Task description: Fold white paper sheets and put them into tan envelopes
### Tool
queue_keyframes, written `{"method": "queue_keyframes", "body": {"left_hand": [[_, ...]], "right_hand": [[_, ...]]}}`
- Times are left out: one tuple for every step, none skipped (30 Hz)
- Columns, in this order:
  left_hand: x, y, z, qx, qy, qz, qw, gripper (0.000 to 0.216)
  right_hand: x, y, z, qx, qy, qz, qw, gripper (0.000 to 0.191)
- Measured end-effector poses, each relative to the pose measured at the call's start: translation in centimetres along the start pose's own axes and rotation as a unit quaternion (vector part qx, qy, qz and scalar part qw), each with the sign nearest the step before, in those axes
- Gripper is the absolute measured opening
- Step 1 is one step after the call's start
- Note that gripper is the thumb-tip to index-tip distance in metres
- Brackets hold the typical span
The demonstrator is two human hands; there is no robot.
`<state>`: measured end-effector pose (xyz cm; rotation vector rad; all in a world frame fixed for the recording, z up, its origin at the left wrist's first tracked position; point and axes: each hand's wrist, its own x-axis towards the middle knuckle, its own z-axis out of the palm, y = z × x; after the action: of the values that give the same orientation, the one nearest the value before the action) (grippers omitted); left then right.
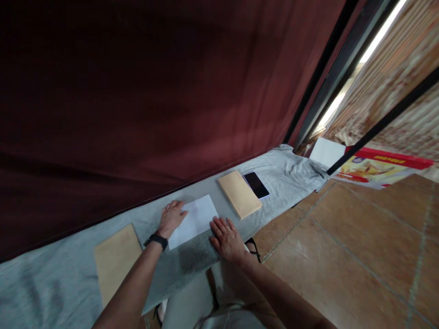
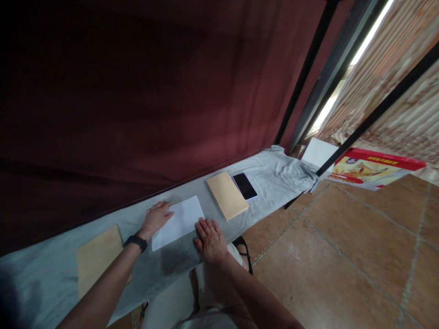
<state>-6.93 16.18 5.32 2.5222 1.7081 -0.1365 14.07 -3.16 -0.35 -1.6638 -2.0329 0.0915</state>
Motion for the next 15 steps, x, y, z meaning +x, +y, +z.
{"method": "queue_keyframes", "body": {"left_hand": [[0.2, -0.1, -0.1, 0.000, -0.006, 0.000, 1.000, 0.041], [0.4, -0.1, -0.3, -0.002, -0.011, -0.001, 1.000, 0.040], [0.6, -0.2, -0.4, -0.006, -0.017, -0.002, 1.000, 0.039], [0.8, -0.3, -0.5, -0.012, -0.024, -0.004, 1.000, 0.038], [1.0, -0.4, -0.7, -0.020, -0.030, -0.008, 0.999, 0.037], [1.2, -0.6, -0.8, -0.029, -0.036, -0.012, 0.999, 0.035], [1.3, -0.8, -1.0, -0.038, -0.041, -0.014, 0.998, 0.032], [1.5, -1.0, -1.1, -0.047, -0.044, -0.014, 0.998, 0.029], [1.6, -1.2, -1.2, -0.059, -0.044, -0.014, 0.997, 0.025], [1.6, -1.4, -1.3, -0.071, -0.044, -0.013, 0.996, 0.021], [1.7, -1.6, -1.3, -0.083, -0.044, -0.011, 0.995, 0.017], [1.6, -1.7, -1.4, -0.097, -0.047, -0.010, 0.994, 0.015], [1.5, -1.9, -1.4, -0.114, -0.051, -0.011, 0.992, 0.014], [1.4, -2.2, -1.4, -0.137, -0.055, -0.012, 0.989, 0.015], [1.1, -2.4, -1.5, -0.163, -0.056, -0.013, 0.985, 0.015]], "right_hand": [[0.0, 0.0, 0.0, -0.001, -0.001, 0.001, 1.000, 0.056], [0.0, 0.0, 0.0, -0.003, -0.002, 0.001, 1.000, 0.057], [0.0, 0.0, 0.0, -0.004, -0.004, 0.001, 1.000, 0.057], [0.0, 0.0, -0.1, -0.005, -0.005, 0.001, 1.000, 0.057], [0.1, 0.0, -0.1, -0.005, -0.007, 0.001, 1.000, 0.057], [0.1, 0.0, -0.2, -0.005, -0.009, 0.001, 1.000, 0.057], [0.2, -0.1, -0.3, -0.005, -0.012, 0.001, 1.000, 0.057], [0.2, -0.1, -0.4, -0.004, -0.014, 0.002, 1.000, 0.056], [0.2, -0.1, -0.5, -0.003, -0.016, 0.004, 1.000, 0.056], [0.3, -0.2, -0.6, -0.002, -0.017, 0.007, 1.000, 0.056], [0.3, -0.2, -0.7, 0.000, -0.018, 0.009, 1.000, 0.055], [0.3, -0.3, -0.7, 0.002, -0.018, 0.011, 1.000, 0.055], [0.3, -0.3, -0.8, 0.005, -0.017, 0.013, 1.000, 0.054], [0.4, -0.4, -0.7, 0.007, -0.015, 0.015, 1.000, 0.053], [0.4, -0.4, -0.7, 0.010, -0.012, 0.016, 1.000, 0.052]]}}
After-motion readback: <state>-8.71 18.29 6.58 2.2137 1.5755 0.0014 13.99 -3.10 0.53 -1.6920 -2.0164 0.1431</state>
